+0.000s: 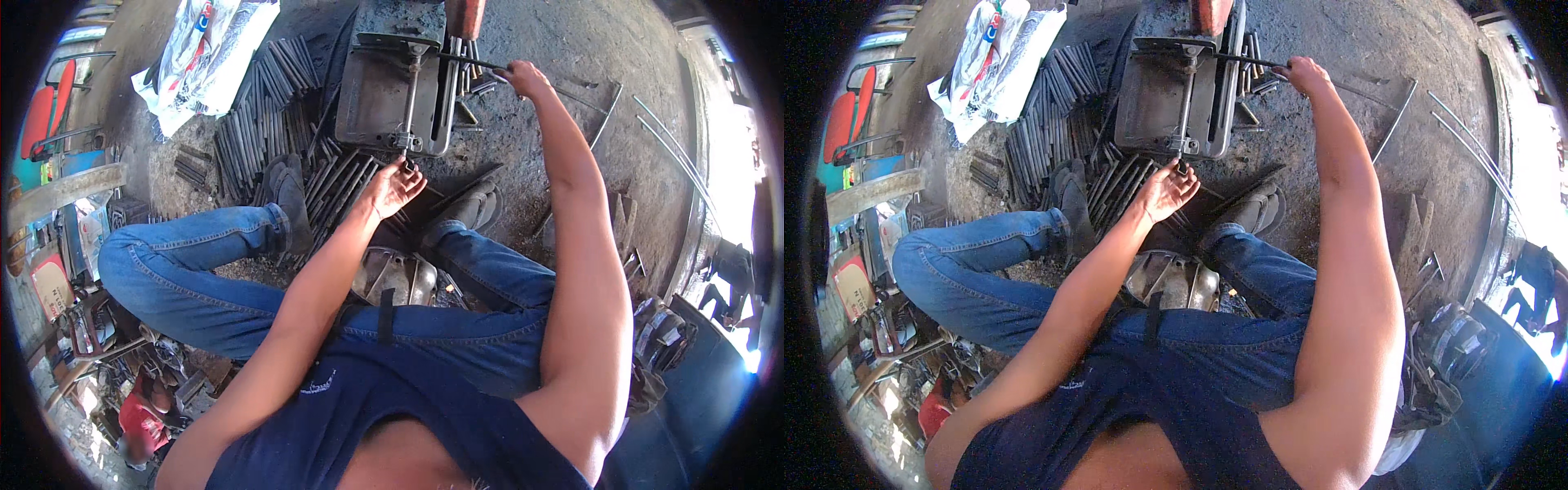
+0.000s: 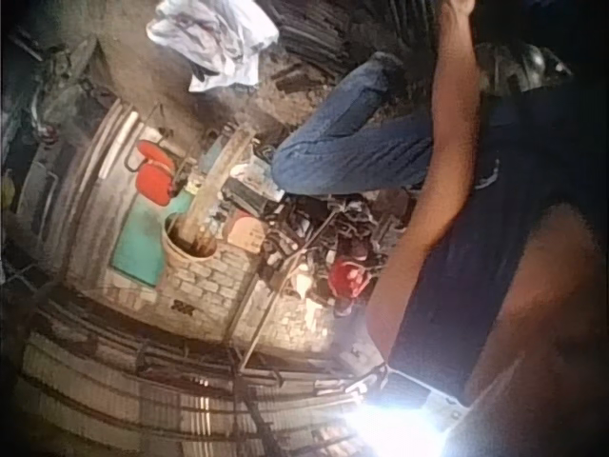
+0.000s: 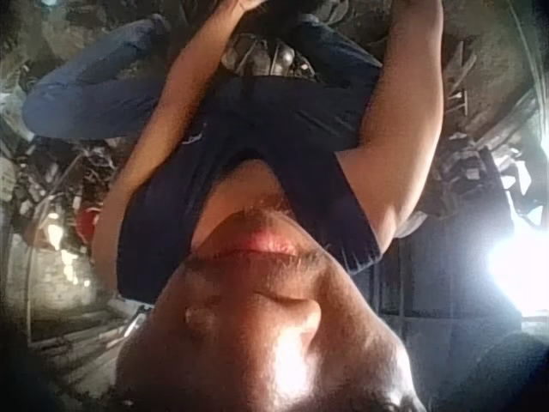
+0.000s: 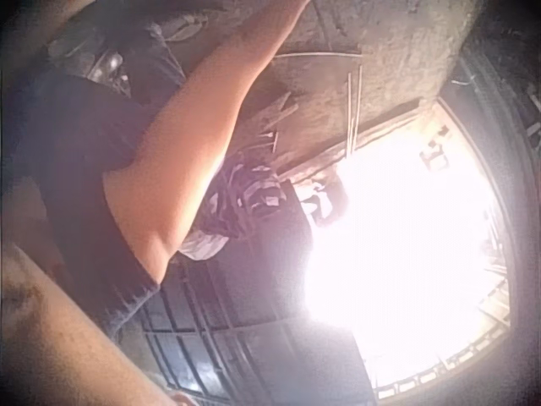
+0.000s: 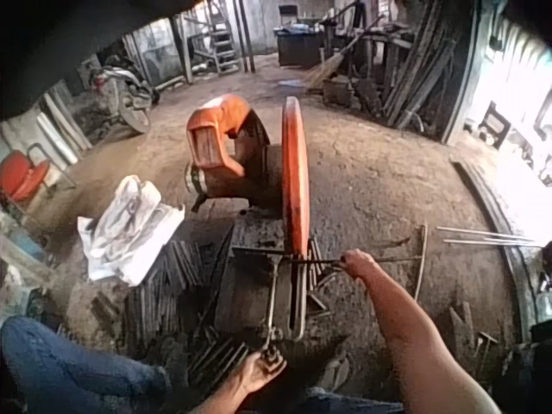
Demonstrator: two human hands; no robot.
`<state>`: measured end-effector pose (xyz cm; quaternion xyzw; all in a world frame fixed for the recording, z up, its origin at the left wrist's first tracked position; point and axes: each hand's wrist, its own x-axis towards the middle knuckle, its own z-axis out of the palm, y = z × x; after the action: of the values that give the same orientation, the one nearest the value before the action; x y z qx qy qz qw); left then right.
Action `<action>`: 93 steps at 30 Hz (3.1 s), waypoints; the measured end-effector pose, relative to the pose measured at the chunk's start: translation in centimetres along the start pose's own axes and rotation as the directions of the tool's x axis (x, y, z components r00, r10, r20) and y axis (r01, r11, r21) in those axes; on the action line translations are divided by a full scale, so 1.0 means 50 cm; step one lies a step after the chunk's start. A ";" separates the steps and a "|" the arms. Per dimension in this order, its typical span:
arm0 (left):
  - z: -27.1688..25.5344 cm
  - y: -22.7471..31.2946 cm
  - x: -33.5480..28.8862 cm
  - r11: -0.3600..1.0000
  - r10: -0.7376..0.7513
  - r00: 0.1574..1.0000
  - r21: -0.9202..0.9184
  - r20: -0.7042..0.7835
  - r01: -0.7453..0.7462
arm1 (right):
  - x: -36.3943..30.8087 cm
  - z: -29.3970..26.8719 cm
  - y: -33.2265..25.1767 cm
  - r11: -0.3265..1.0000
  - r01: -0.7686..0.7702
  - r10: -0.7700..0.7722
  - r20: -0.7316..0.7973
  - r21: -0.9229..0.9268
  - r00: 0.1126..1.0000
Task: Cutting metal rods into smaller pieces using a circular chop saw on the floor.
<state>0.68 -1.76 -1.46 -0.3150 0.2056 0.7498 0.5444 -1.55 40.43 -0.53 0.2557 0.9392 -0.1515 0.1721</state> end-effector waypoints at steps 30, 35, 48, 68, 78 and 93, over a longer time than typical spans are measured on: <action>0.067 -0.006 0.149 0.921 0.320 0.507 0.138 -0.801 -0.363 | 0.025 0.033 0.028 0.996 0.090 -0.088 -0.153 0.012 0.984; 0.078 -0.001 0.186 0.921 0.272 0.330 0.145 -0.904 -0.363 | 0.035 0.028 0.040 0.999 0.047 -0.046 -0.072 0.015 0.996; 0.049 -0.024 0.169 0.714 0.693 0.108 0.700 -0.713 0.039 | 0.022 0.019 0.017 0.999 0.032 -0.032 -0.049 0.000 0.998; 0.073 0.001 0.184 0.834 0.551 0.046 0.551 -0.833 -0.012 | 0.016 0.022 0.016 0.998 0.065 -0.065 -0.114 -0.005 0.991; -0.029 0.013 0.092 0.716 0.605 0.668 0.663 -0.432 -0.220 | 0.017 -0.015 -0.004 0.999 -0.046 0.046 0.051 -0.004 0.998; -0.048 0.069 0.028 0.711 0.426 0.855 0.694 -0.297 -0.113 | -0.009 -0.013 -0.027 0.994 -0.101 0.098 -0.063 -0.035 0.993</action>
<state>-2.28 -3.46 -4.29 -0.2296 0.6155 0.6124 0.4398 -2.06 39.35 0.52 0.3035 0.9327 -0.1171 0.1554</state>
